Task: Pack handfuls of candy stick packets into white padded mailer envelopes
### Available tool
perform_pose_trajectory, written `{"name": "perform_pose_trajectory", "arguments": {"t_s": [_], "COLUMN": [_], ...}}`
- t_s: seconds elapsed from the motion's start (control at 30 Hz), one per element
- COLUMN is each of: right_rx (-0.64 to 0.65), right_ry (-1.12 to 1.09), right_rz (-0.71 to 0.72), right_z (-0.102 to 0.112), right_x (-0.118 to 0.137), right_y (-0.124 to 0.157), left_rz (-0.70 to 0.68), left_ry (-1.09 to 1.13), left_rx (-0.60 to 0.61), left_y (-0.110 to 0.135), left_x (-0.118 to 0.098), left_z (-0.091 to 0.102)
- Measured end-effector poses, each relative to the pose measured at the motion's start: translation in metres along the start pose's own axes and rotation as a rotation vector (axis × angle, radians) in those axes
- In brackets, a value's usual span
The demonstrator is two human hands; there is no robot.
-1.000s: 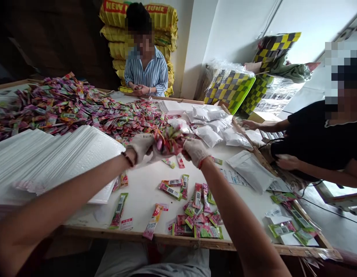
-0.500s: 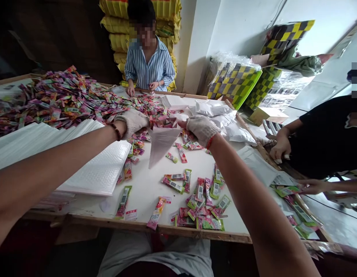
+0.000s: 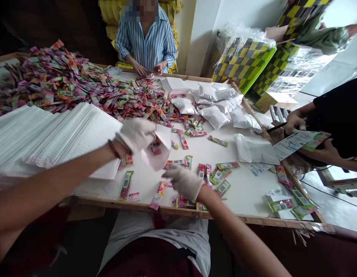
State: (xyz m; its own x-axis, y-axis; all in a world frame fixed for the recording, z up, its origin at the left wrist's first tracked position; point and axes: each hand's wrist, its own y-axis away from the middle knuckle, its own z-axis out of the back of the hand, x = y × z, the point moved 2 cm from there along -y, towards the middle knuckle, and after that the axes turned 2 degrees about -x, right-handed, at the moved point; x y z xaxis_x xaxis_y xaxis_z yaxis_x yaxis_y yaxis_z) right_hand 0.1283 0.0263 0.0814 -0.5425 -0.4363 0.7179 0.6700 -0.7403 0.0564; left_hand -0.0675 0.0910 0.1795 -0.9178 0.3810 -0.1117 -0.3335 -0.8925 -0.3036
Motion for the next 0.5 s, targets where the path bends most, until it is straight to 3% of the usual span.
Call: {"name": "perform_pose_trajectory", "arguments": {"t_s": [0.1, 0.17, 0.23, 0.3, 0.4, 0.5], "right_rx": [0.115, 0.093, -0.013, -0.101, -0.094, -0.201], "right_ry": [0.331, 0.33, 0.118, -0.227, -0.655, -0.705], "right_rz": [0.133, 0.142, 0.02, -0.229, -0.595, -0.622], "right_z": [-0.064, -0.078, -0.074, -0.067, -0.071, -0.084], "right_x": [-0.015, -0.016, -0.015, -0.014, -0.014, -0.01], "right_y": [0.013, 0.02, 0.031, 0.04, 0.036, 0.002], "left_rz": [-0.072, -0.058, 0.003, 0.048, 0.019, -0.044], "left_ry": [0.004, 0.024, 0.065, 0.132, 0.24, 0.242], "left_rx": [0.185, 0.21, 0.177, 0.154, 0.173, 0.236], "left_y": [0.039, 0.058, 0.072, 0.079, 0.081, 0.078], "left_x": [-0.012, -0.014, -0.011, -0.009, -0.02, -0.045], "left_z": [-0.056, -0.08, -0.092, -0.098, -0.102, -0.1]}}
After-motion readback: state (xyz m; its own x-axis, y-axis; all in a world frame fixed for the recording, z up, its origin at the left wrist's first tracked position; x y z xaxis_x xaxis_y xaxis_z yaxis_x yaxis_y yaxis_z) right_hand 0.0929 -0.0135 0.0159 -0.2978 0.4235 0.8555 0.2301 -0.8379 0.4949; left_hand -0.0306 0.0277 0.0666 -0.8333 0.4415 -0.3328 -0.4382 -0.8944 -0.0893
